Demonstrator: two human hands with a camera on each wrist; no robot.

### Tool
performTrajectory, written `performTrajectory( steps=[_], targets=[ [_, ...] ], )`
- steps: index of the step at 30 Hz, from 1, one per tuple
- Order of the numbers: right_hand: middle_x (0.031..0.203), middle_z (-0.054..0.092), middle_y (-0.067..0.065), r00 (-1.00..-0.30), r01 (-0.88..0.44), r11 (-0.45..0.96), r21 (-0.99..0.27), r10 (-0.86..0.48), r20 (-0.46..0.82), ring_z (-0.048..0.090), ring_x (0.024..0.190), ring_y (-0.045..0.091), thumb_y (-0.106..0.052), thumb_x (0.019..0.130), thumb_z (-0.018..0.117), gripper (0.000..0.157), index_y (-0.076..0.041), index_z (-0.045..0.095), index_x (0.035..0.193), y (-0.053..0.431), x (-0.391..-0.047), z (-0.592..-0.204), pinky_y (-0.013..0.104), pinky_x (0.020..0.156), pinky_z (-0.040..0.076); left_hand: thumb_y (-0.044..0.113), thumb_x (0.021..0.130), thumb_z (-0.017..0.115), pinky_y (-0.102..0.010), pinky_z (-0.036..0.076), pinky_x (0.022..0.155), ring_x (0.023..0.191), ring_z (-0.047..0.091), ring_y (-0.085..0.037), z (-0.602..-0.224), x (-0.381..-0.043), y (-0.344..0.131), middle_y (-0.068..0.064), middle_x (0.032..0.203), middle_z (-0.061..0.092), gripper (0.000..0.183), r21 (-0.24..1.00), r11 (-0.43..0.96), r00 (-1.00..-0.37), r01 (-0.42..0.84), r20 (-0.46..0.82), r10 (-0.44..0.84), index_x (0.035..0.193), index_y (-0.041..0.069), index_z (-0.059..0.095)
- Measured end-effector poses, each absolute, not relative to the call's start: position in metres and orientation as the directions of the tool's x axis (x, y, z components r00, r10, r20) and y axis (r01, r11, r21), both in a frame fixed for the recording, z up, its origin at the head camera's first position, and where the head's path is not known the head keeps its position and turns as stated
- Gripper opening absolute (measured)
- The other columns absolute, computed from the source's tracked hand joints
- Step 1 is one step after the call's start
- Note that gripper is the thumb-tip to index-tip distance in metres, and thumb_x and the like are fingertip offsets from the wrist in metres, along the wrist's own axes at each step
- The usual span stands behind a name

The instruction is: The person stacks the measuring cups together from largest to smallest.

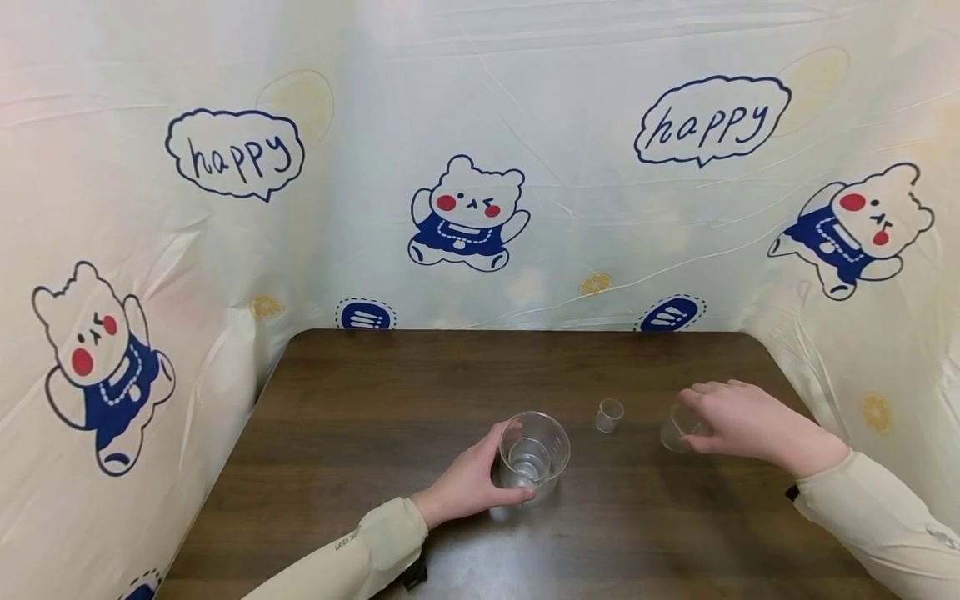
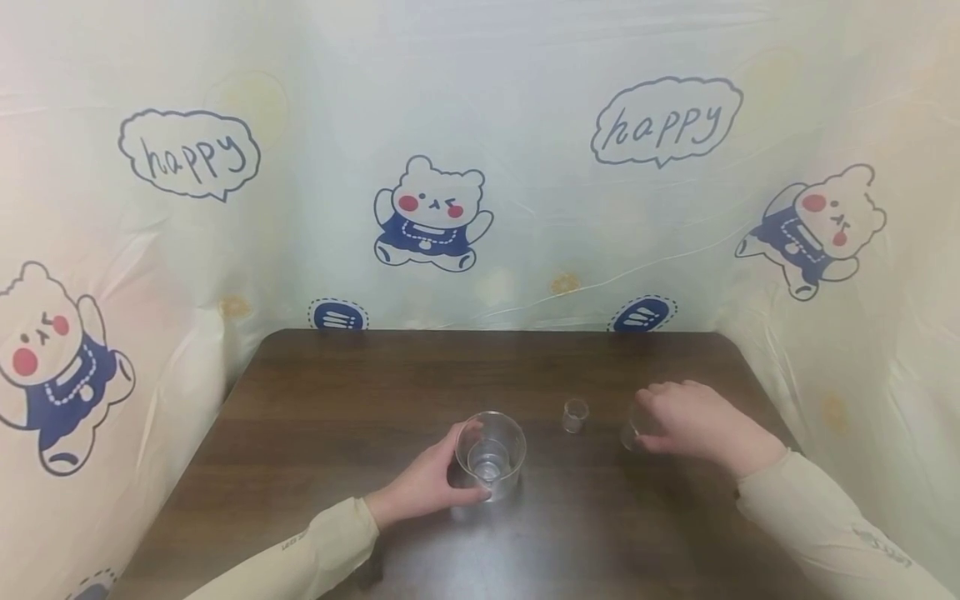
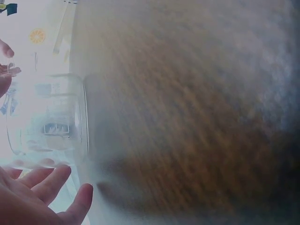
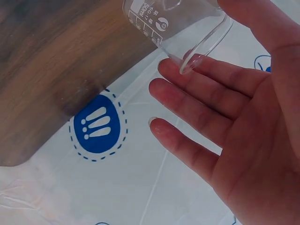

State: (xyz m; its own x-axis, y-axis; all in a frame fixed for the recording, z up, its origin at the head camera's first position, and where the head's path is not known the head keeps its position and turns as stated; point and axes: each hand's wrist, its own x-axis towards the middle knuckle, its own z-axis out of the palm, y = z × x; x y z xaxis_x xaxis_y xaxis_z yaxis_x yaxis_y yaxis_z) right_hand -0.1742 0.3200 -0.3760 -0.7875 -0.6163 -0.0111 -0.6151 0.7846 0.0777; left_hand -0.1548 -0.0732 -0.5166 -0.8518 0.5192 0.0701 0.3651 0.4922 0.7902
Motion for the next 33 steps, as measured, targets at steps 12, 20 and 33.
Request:
performTrajectory(
  steps=[12,20,33],
  targets=[
    [0.079,0.059,-0.009,-0.716,-0.687,0.716,0.123,-0.696,0.050,0.060,0.069,0.015,-0.038,0.077,0.088,0.036,-0.015,0.064,0.090,0.301,-0.169,-0.369,0.041,0.065,0.053,0.049,0.080,0.088,-0.044,0.043,0.112,0.137,0.053,-0.018,-0.517,-0.156,-0.073,0.003,0.154,0.052,0.095,0.789,0.498,-0.854,0.361,0.065,0.516,0.155,0.021,0.037],
    [0.082,0.061,-0.008,-0.685,-0.718,0.683,0.133,-0.727,0.039,0.060,0.069,0.014,-0.041,0.078,0.088,0.038,-0.014,0.068,0.097,0.288,-0.168,-0.364,0.041,0.069,0.054,0.051,0.080,0.087,-0.044,0.043,0.112,0.137,0.053,-0.018,-0.517,-0.155,-0.074,0.003,0.154,0.051,0.095,0.789,0.498,-0.853,0.361,0.063,0.518,0.155,0.022,0.037],
    [0.081,0.058,-0.010,-0.606,-0.779,0.609,0.151,-0.793,0.070,0.058,0.074,0.013,-0.039,0.077,0.089,0.039,-0.012,0.067,0.096,0.265,-0.170,-0.348,0.039,0.068,0.051,0.051,0.081,0.086,-0.044,0.044,0.111,0.136,0.053,-0.017,-0.516,-0.155,-0.074,0.004,0.154,0.051,0.095,0.785,0.504,-0.851,0.359,0.054,0.523,0.156,0.022,0.036]
  ],
)
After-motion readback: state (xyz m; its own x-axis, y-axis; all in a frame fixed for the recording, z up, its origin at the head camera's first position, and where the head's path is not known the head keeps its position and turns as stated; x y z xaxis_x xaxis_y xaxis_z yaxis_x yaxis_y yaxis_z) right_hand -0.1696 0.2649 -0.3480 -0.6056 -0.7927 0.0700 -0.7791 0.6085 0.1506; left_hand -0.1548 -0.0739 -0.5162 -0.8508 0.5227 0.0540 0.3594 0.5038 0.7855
